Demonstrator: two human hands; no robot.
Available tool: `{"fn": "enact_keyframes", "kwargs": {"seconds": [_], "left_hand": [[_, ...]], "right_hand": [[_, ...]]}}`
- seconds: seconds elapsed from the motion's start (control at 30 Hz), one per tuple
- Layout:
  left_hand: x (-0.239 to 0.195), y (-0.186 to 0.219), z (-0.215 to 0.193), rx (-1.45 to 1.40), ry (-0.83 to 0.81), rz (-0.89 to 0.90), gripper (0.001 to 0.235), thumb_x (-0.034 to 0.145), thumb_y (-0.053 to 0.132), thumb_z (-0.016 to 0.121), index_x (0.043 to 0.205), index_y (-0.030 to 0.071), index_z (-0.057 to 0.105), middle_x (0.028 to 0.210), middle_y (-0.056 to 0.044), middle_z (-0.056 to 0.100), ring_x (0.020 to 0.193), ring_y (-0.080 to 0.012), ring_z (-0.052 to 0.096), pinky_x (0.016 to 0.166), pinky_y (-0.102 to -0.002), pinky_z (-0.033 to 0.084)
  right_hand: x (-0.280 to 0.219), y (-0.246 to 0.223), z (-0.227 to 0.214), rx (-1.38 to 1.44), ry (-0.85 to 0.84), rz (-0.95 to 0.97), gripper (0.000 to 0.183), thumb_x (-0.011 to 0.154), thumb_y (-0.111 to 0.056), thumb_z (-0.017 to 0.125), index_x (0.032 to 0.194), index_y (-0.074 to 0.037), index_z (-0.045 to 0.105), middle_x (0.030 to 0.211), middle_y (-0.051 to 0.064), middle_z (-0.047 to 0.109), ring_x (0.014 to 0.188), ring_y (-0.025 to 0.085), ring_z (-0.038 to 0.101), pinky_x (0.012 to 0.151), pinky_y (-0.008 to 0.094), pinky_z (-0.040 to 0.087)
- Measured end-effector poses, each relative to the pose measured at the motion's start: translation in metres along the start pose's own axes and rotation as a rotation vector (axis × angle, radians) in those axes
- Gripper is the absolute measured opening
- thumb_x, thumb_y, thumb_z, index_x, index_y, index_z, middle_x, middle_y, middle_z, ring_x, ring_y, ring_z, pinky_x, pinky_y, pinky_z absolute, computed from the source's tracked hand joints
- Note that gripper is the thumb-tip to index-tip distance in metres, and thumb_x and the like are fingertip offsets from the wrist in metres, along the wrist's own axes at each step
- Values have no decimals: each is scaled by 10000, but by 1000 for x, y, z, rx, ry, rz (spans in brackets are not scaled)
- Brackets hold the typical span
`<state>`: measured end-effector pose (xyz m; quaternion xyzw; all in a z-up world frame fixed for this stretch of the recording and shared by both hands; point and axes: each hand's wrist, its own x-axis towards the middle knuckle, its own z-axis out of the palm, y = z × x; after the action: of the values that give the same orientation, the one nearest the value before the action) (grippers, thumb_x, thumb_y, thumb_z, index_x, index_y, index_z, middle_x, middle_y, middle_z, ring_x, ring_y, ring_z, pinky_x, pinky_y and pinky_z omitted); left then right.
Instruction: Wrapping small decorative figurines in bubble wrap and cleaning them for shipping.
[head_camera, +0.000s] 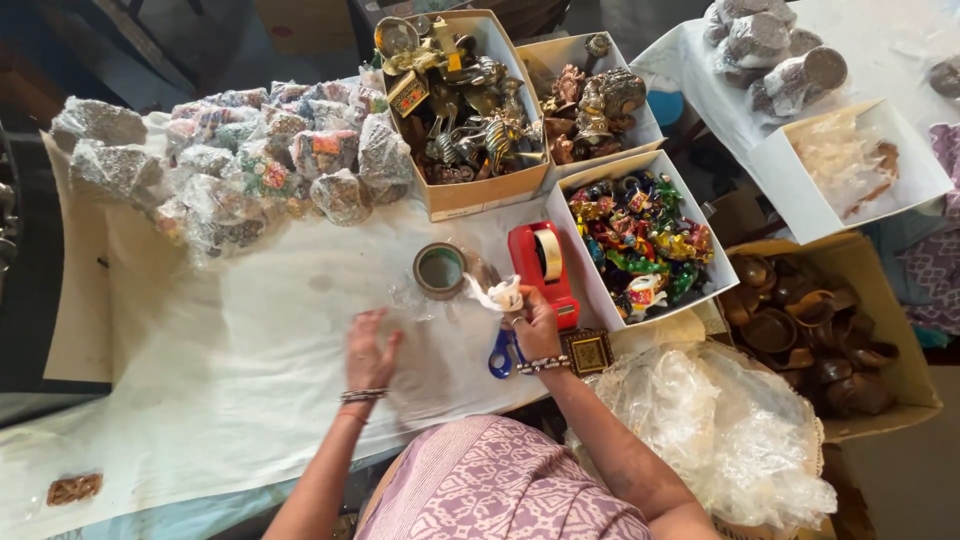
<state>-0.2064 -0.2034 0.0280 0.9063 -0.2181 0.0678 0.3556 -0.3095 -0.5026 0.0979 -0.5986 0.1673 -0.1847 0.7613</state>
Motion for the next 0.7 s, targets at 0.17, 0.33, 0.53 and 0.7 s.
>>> {"fn": "enact_keyframes", "kwargs": {"seconds": [0.17,0.33,0.53,0.7], "left_hand": [[12,88,31,-721,-447,-381,555,995,412,561,1515,256,445,1345,-65,648,1173,-206,658,923,-367,552],[9,97,59,-1228,-703,-602,579,1037,405,479,1580,270,332,1359,-43,598,1149,-165,629,910,-342,571],[3,80,77,-1343,-647,-293,234,1095,200,577,1275,56,621,1160,-36,692,1049,-122,660,944,-334,576],[13,101,41,-1433,-566,-488,116,1062,180,590,1113,81,617,1058,35,660,991,-86,650,907,-330,574]], "right_hand": [[-19,35,-1,37,-132,18,212,978,19,662,1181,-39,639,1016,31,719,824,84,663,690,246,569],[-31,3,2,127,-288,120,213,970,-7,628,1182,-31,632,1039,47,741,879,110,714,715,269,605],[-29,1,-6,128,-329,197,239,973,-24,626,1212,-10,637,1030,74,738,854,147,718,700,280,602],[-26,21,-5,-18,-169,-17,468,944,40,583,1400,-54,537,1259,81,671,1106,150,677,880,257,582]]}}
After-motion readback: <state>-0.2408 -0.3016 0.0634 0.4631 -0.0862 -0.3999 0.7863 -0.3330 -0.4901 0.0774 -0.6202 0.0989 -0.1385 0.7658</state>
